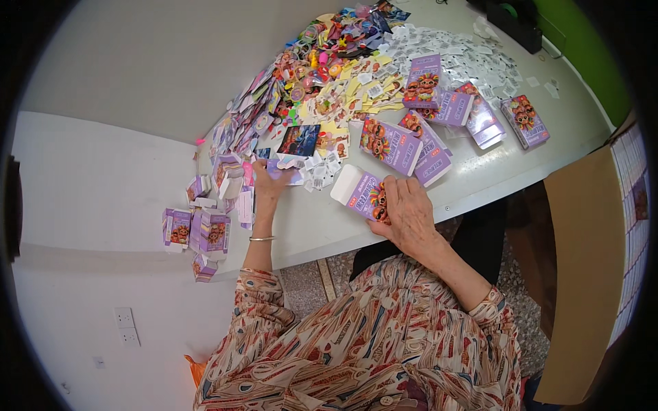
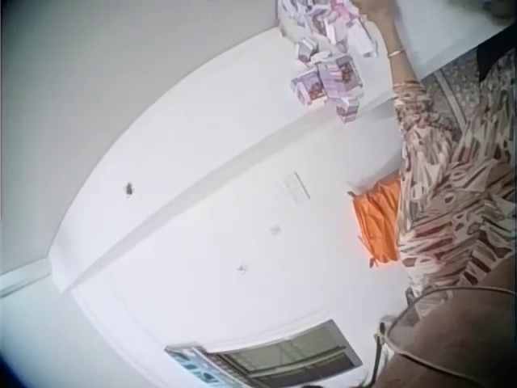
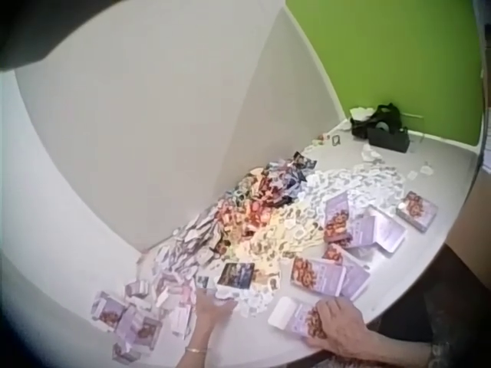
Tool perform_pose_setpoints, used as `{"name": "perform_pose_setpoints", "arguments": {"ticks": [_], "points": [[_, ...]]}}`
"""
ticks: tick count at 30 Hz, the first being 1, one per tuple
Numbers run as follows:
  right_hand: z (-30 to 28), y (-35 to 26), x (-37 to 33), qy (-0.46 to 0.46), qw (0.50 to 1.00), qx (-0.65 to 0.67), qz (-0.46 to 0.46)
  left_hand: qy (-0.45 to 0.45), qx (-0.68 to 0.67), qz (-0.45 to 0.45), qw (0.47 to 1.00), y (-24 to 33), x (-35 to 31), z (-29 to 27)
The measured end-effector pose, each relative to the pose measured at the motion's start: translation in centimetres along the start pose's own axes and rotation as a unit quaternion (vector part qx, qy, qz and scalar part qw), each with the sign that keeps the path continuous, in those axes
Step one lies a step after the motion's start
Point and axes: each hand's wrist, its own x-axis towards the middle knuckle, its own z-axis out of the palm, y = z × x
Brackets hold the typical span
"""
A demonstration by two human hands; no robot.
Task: Sorting and packing small product packets into cardboard boxes at a workstation.
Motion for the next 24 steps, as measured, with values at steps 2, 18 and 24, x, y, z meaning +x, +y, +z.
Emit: {"name": "perform_pose_setpoints", "arguments": {"ticks": [2,18,24], "points": [[-0.2,-0.1,0.1,-0.015,1.000,-0.001,-0.001,0.009,-0.012,0.011,1.000,0.2,0.2,-1.1],[0.6,-0.3,0.3,-0.016,0.999,-0.023,0.026,-0.033,-0.188,0.168,0.967,16.4,-9.0,-1.5],[0.6,-0.4,0.4,0.004,1.000,-0.015,0.024,-0.056,-0.291,0.123,0.947,16.2,-8.0,-0.2]]}}
